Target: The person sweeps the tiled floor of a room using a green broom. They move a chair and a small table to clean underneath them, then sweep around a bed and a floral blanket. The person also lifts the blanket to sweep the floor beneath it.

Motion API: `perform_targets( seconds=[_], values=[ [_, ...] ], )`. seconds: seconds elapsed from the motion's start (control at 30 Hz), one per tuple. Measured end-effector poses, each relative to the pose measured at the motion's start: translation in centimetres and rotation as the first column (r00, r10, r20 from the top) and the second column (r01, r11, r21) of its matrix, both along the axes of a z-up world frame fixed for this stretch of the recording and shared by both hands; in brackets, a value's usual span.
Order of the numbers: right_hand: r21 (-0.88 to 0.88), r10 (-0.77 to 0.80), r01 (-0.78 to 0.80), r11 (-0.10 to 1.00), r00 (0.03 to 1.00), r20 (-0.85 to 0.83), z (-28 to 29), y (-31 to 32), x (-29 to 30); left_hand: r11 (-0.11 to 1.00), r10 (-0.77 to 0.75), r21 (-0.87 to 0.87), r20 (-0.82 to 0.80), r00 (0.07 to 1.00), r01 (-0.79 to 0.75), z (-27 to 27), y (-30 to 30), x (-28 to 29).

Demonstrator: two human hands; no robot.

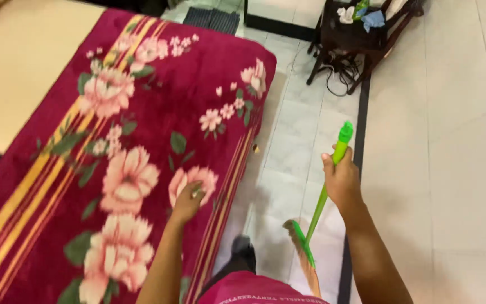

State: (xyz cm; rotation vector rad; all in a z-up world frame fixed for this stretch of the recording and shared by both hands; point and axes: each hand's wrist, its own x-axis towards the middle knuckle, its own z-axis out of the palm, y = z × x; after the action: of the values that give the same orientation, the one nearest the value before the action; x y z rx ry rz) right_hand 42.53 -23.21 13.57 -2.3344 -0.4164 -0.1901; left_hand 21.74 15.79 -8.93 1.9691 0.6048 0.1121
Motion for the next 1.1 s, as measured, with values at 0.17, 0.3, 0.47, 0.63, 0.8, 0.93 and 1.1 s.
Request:
perform_targets(
  seconds=[0.17, 0.3, 0.47, 0.63, 0.8, 0.93, 1.1],
  values=[
    [0.063, -0.095, 0.098, 0.993, 0.994, -0.051, -0.4, 0.8, 13.0, 0.986, -0.151, 0.074, 0.029, 0.988, 0.148, 9.1, -0.8, 19.4],
    [0.017, -0.171, 0.176, 0.984, 0.97, -0.172, 0.2, 1.5, 22.9, 0.961, -0.275, 0.001, 0.127, 0.953, 0.277, 7.3, -2.0, 33.6],
    [0.09, -0.003, 0.008, 0.996, 0.999, -0.048, 0.0, 3.4, 37.6, 0.976, -0.21, -0.038, 0.072, 0.975, 0.213, 7.2, -1.5, 44.7],
    [0.184, 0.171, -0.16, 0.97, 0.984, -0.048, -1.2, 7.2, 52.0, 0.997, -0.055, -0.053, -0.086, 0.995, 0.051, 9.9, 0.9, 52.0],
    [0.491, 0.371, -0.293, 0.821, 0.926, -0.068, -1.2, 13.1, 64.4, 0.983, 0.139, -0.107, -0.094, 0.986, -0.149, 3.4, 7.2, 59.1],
    [0.577, 0.436, -0.366, 0.73, 0.9, 0.018, -3.0, 16.5, 75.3, 0.969, 0.19, -0.14, -0.096, 0.977, -0.202, 2.8, 11.5, 68.4],
    [0.784, 0.266, -0.186, 0.593, 0.964, 0.027, -2.5, 19.8, 87.9, 0.993, 0.111, -0.023, -0.168, 0.98, -0.116, 4.8, 16.0, 85.6]
  ],
)
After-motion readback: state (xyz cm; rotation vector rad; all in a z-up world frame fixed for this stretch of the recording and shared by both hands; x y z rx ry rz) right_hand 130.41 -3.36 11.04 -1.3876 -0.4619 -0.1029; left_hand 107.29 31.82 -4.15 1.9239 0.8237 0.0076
